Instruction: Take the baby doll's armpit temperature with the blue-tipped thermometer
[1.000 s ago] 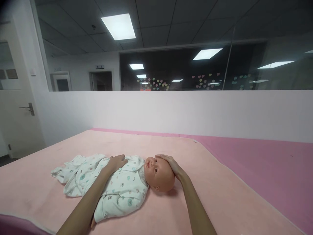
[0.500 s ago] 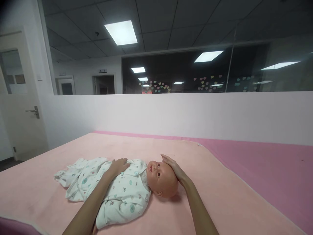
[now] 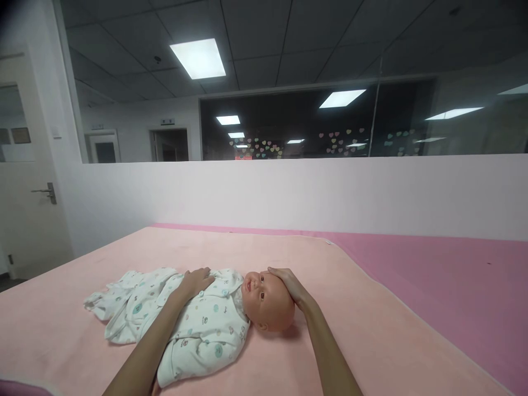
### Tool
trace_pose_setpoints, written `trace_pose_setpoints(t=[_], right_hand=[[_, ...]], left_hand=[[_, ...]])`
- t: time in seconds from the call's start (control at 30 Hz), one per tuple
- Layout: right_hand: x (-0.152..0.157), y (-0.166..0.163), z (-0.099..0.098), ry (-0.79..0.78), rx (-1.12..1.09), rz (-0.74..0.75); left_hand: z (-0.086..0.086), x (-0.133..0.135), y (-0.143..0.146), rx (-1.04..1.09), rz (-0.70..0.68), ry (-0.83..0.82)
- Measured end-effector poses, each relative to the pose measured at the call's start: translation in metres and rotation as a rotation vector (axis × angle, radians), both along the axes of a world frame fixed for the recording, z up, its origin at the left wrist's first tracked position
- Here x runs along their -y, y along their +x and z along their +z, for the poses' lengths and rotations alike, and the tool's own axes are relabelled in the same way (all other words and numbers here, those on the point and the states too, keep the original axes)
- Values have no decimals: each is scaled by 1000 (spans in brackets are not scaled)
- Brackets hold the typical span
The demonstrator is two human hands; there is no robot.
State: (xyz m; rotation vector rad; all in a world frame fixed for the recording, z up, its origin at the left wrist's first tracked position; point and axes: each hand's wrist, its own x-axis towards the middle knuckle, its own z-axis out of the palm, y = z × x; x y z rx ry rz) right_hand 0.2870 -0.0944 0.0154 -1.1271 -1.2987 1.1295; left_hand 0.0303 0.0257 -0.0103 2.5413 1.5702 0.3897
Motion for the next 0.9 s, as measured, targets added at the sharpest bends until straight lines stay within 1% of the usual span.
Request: trace_pose_setpoints(t=[0.3,0.47,0.53,0.67,0.8,0.9], right_hand=[[1,-1,1,-11,7,-9],[-8,3,-4,39,19,-142],[-10,5,-6,41,20,-162],[-9,4,-5,31,7,-124],[-3,2,-4,-31,-6,-53],[-1,3,-4,-41,-10,-49]], left_hand=[[-1,0,-1,-6,-9,4],[0,0,-1,-18,-9,2],[0,1,-1,-19,-11,4],[0,1,-1,-22,-9,5],[0,1,-1,-26,-8,3],[1,1,-1,-29,-9,-1]])
